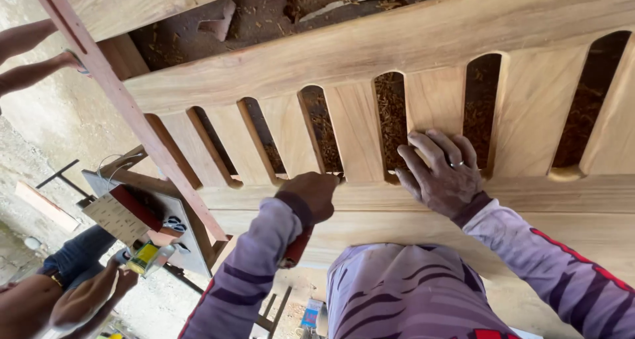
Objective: Smoothing the interior edges of decorative slots on a wooden furniture piece using a hand file.
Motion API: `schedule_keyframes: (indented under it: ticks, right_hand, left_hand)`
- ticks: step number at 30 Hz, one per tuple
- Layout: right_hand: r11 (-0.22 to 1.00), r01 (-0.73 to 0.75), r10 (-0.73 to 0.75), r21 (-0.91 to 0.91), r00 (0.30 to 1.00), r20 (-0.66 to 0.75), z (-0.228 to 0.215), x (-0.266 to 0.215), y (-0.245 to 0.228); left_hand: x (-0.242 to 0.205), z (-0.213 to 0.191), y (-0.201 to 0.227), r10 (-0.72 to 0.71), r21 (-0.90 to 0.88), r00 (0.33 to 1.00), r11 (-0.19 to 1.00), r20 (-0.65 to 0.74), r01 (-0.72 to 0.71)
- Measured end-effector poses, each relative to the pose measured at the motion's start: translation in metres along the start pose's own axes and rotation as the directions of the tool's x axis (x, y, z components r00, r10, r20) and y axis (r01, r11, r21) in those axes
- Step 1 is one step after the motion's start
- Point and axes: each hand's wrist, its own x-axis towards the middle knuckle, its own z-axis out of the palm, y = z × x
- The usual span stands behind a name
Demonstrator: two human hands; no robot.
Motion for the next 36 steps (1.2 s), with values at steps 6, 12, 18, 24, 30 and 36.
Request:
schedule_keyframes:
  ticks: [6,12,18,24,30,36]
  right_hand:
    - [0.999,0.038,-0.038,0.005,0.998,-0.054,0.0,0.013,0.005]
    - [0.999,0.045,-0.045,0.02,0.999,-0.009,-0.005,0.006,-0.003]
    - [0.998,0.016,-0.016,0.053,1.0,-0.003,0.0,0.002,0.002]
    - [0.999,0.041,-0.042,-0.03,0.998,-0.04,-0.002,0.012,0.004]
    - [1.0,0.01,-0.01,-0.002,1.0,0.016,-0.002,0.002,-0.002]
    - [0.999,0.018,-0.018,0.028,1.0,0.008,-0.001,0.003,0.001]
  left_hand:
    - [0.015,-0.013,-0.002,0.013,-0.024,1.0,1.0,-0.018,-0.013]
    - [0.04,0.0,-0.025,0.105,0.019,0.988,0.994,0.112,-0.108]
    - [0.027,-0.011,-0.002,0.017,-0.021,0.997,1.0,0.079,-0.016]
    - [0.043,-0.007,-0.006,-0.062,-0.06,0.995,0.996,0.083,0.067]
    - [0.062,0.012,-0.029,0.085,0.063,0.986,0.993,0.143,-0.095]
    - [0.071,0.006,-0.034,0.066,-0.086,0.998,0.994,0.014,-0.064]
